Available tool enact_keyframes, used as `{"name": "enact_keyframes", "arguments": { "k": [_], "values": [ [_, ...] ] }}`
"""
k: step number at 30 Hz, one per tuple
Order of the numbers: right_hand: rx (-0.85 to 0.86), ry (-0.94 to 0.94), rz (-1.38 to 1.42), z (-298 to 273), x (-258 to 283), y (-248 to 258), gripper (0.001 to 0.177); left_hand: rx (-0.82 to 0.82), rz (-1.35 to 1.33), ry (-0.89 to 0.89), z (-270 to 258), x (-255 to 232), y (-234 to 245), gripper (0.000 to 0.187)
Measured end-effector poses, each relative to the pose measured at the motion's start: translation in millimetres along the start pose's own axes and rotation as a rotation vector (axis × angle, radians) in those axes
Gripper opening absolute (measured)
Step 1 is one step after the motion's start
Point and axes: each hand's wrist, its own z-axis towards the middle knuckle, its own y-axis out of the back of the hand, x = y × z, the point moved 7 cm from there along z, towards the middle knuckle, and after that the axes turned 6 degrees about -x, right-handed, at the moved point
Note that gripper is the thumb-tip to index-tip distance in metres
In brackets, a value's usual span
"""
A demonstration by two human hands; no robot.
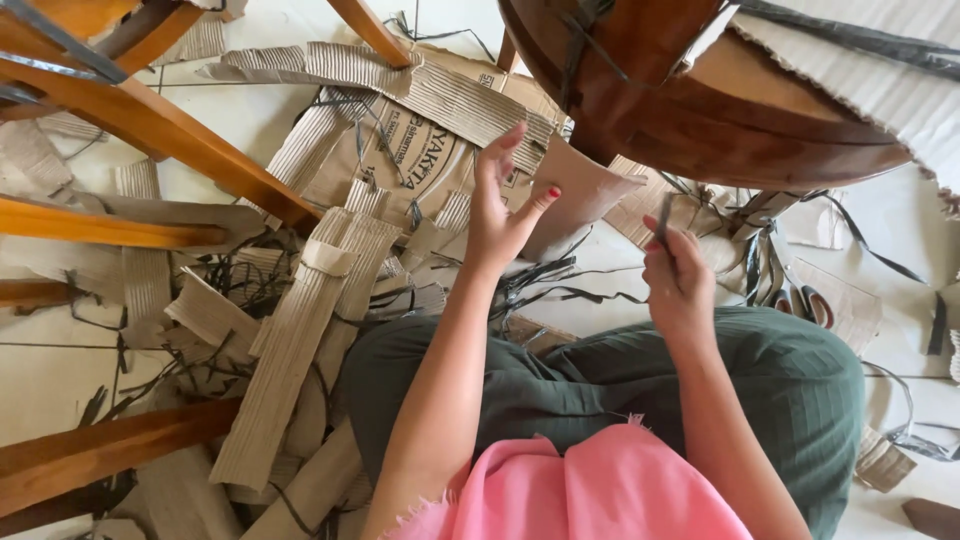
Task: Wrapping wooden chair legs with corrugated cardboard and securing them with plastic ties for protection during transport.
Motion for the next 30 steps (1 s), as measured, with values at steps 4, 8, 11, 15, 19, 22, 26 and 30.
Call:
{"name": "enact_keyframes", "arguments": {
  "k": [4,8,11,15,19,22,26,30],
  "values": [
    [0.031,0.037,0.082,-10.1,36.7,0.5,0.034,-0.205,0.074,-0.199,-6.1,-23.7,14.9,0.052],
    [0.124,0.139,0.002,-13.4,76.2,-19.5,0.029,0.026,-0.032,-0.158,-31.4,-53.7,-6.0,0.031],
    [0.196,0.267,-0.119,-16.7,83.8,-36.3,0.016,0.175,-0.071,-0.105,-43.4,-77.9,-22.2,0.028],
    [0.187,0.206,-0.156,-15.1,79.2,-36.3,0.01,0.08,0.044,-0.135,-29.9,-54.9,-6.8,0.007],
    [0.136,0.019,-0.175,-10.8,47.8,-2.6,0.01,-0.074,-0.043,-0.076,-15.6,-19.4,26.7,0.008],
    [0.071,-0.181,-0.281,-10.6,15.3,30.4,0.008,-0.149,0.016,-0.036,-9.7,-28.1,44.4,0.009],
    [0.076,-0.177,-0.381,-10.5,3.8,62.5,0.008,-0.086,0.07,0.071,-7.8,-33.0,49.7,0.012],
    [0.135,-0.2,-0.327,-7.7,39.1,85.2,0.015,0.002,0.22,0.058,-7.5,-25.5,52.5,0.028]
  ]
}}
